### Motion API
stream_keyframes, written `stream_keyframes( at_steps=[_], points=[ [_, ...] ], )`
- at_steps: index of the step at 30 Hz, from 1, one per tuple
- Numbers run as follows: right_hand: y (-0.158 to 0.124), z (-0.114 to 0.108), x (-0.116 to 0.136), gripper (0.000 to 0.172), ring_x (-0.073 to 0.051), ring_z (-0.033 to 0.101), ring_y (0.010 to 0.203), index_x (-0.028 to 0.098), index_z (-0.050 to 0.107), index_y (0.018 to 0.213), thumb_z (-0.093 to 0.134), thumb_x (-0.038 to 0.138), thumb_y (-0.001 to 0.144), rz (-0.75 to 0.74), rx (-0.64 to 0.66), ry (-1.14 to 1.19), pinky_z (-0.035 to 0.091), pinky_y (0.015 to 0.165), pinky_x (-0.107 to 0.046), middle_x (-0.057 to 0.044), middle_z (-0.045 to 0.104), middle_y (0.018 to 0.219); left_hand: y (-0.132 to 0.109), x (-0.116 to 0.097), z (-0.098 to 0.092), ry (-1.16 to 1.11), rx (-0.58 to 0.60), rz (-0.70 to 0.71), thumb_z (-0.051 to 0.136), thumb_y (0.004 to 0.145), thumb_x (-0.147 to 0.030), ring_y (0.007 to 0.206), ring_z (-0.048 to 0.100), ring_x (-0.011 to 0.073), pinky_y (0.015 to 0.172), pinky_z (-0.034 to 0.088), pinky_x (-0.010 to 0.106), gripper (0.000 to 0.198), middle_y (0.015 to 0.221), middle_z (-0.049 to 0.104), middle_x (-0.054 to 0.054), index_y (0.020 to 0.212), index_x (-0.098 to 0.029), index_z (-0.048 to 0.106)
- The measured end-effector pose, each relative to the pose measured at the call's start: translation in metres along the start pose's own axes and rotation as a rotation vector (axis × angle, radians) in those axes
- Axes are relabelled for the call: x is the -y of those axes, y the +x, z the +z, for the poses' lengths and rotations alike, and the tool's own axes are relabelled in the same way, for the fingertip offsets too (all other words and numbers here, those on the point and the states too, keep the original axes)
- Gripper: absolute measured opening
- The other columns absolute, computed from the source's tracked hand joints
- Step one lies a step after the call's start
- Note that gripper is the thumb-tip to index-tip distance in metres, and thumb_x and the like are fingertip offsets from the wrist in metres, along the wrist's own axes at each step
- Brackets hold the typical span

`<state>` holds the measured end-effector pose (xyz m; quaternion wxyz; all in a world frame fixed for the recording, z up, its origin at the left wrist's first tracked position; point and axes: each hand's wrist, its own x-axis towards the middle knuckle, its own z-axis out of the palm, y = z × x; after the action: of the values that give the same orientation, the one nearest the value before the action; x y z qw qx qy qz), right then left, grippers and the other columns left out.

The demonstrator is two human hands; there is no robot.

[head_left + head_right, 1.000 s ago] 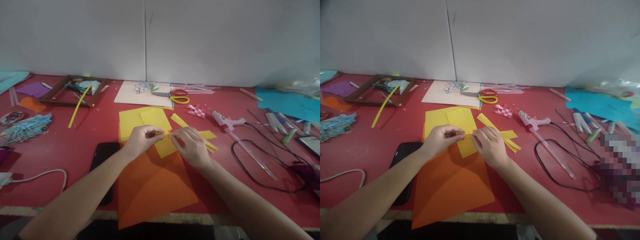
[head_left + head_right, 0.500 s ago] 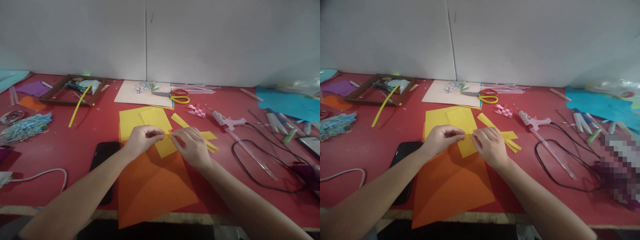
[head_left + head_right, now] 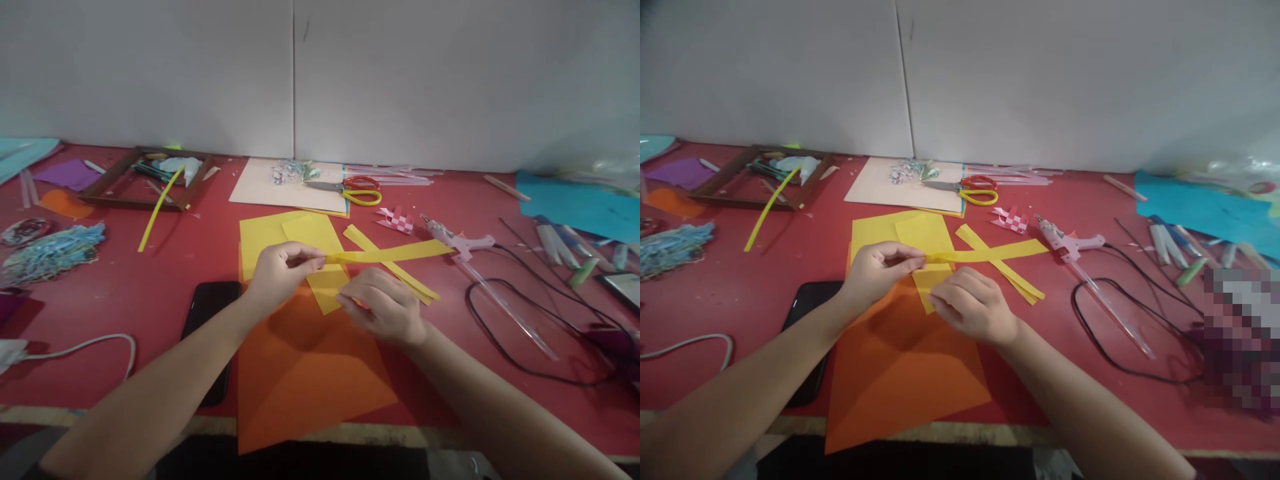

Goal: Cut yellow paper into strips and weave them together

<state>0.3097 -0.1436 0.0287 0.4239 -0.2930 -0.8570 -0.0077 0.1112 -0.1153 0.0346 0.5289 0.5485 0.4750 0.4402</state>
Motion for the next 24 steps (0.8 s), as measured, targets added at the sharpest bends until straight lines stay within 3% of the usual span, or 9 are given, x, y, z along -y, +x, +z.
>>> stream_keyframes(
  at_steps=[3, 5, 8, 10, 15, 24],
  points=[
    [-0.003, 0.009, 0.002, 0.016, -0.014, 0.061, 0.056, 0.020, 0.067, 0.078, 0.059, 0.023, 0.091, 0.207, 0.076, 0.143, 0.052, 0.055, -0.027, -0.002, 0.068, 0.064, 0.000, 0.001, 0.000, -0.057, 0.001, 0.039, 0.081, 0.071, -0.034, 0.080, 0.074, 0.0205, 0.078, 0.060, 0.031, 0.025, 0.086, 0.078, 0.008, 0.085, -0.015, 0.075],
    [-0.003, 0.013, 0.003, 0.014, -0.014, 0.063, 0.058, 0.018, 0.070, 0.084, 0.062, 0.029, 0.089, 0.459, 0.074, 0.269, 0.051, 0.054, -0.026, -0.004, 0.070, 0.069, 0.000, 0.001, 0.001, -0.075, 0.013, 0.062, 0.081, 0.072, -0.032, 0.081, 0.074, 0.0198, 0.078, 0.060, 0.031, 0.022, 0.086, 0.078, 0.007, 0.085, -0.015, 0.075],
    [0.000, 0.017, 0.004, 0.024, -0.014, 0.061, 0.052, 0.017, 0.070, 0.084, 0.066, 0.040, 0.084, 0.841, 0.036, 0.525, 0.050, 0.048, -0.025, -0.003, 0.068, 0.064, -0.002, 0.000, 0.002, -0.066, 0.026, 0.081, 0.079, 0.074, -0.029, 0.081, 0.074, 0.0192, 0.079, 0.060, 0.030, 0.017, 0.087, 0.078, 0.007, 0.085, -0.016, 0.076],
    [0.002, 0.017, 0.003, 0.029, -0.013, 0.057, 0.048, 0.017, 0.070, 0.078, 0.068, 0.046, 0.081, 0.981, 0.010, 0.684, 0.049, 0.046, -0.025, -0.001, 0.064, 0.058, -0.003, -0.001, 0.004, -0.052, 0.028, 0.089, 0.078, 0.075, -0.028, 0.081, 0.074, 0.0191, 0.078, 0.061, 0.031, 0.015, 0.087, 0.078, 0.007, 0.084, -0.017, 0.076],
    [0.001, 0.020, 0.002, 0.026, -0.011, 0.055, 0.048, 0.018, 0.071, 0.081, 0.077, 0.043, 0.074, 1.056, -0.133, 0.918, 0.049, 0.044, -0.025, -0.001, 0.065, 0.066, -0.006, -0.001, 0.007, -0.026, 0.045, 0.107, 0.078, 0.075, -0.029, 0.080, 0.073, 0.0173, 0.075, 0.060, 0.027, 0.015, 0.087, 0.078, 0.005, 0.084, -0.018, 0.076],
    [0.001, 0.020, 0.004, 0.019, -0.010, 0.056, 0.048, 0.017, 0.072, 0.076, 0.076, 0.036, 0.077, 1.064, -0.183, 0.946, 0.048, 0.042, -0.024, -0.001, 0.066, 0.066, -0.007, 0.000, 0.008, -0.049, 0.075, 0.092, 0.079, 0.075, -0.030, 0.078, 0.073, 0.0162, 0.074, 0.060, 0.026, 0.016, 0.085, 0.078, 0.005, 0.084, -0.017, 0.076]
  ],
)
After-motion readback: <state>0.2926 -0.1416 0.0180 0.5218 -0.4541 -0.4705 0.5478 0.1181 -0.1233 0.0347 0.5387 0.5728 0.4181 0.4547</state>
